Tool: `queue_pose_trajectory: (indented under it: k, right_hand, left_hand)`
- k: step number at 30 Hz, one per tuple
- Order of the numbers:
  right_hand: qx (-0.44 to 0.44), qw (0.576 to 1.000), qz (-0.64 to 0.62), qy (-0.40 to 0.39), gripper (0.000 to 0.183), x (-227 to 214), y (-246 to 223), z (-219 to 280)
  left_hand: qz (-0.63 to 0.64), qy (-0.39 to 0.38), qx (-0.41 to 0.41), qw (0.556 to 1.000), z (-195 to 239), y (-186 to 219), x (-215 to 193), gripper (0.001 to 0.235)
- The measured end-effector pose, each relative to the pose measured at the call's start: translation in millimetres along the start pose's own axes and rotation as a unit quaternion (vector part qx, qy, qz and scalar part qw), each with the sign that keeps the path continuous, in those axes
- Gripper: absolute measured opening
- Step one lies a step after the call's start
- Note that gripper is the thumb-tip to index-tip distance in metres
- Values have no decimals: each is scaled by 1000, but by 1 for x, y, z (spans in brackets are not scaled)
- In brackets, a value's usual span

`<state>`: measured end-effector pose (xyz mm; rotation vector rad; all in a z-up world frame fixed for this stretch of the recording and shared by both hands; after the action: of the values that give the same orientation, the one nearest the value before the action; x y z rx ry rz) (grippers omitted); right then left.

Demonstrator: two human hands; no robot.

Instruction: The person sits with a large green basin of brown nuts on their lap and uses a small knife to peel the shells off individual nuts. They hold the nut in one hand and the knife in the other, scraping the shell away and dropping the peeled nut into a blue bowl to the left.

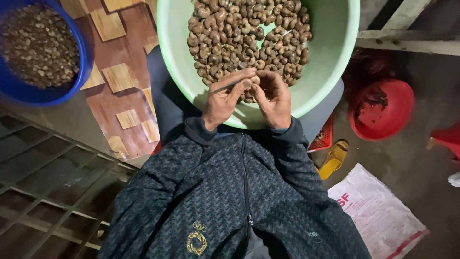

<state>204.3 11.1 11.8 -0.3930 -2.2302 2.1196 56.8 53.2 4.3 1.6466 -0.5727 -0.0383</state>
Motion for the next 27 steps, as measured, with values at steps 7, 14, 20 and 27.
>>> queue_pose_trajectory:
  k: [7,14,20,27]
  right_hand:
    - [11,999,-28,-12,32,1,-4,-2]
    - [79,992,-100,-19,34,2,-4,-3]
    - [47,996,-80,9,32,-12,17,0]
    - [25,998,-53,17,33,-7,9,-1]
  left_hand:
    - [-27,-11,-2,1000,-1,-1,0,21]
    - [9,-14,-10,1000,-1,3,1,22]
    - [1,-38,-13,999,-2,11,4,23]
    - [-19,-30,4,999,-3,11,4,21]
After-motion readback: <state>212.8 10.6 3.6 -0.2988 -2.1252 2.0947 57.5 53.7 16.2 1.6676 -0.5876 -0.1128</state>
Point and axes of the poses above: each hand's wrist, its own z-axis away from the middle knuckle, its own x-axis out of the palm, y = z × x, the point moved 6 cm from there along -z, towards the middle knuckle, and after that the axes turned 5 degrees about z, right-handed, at the moved point
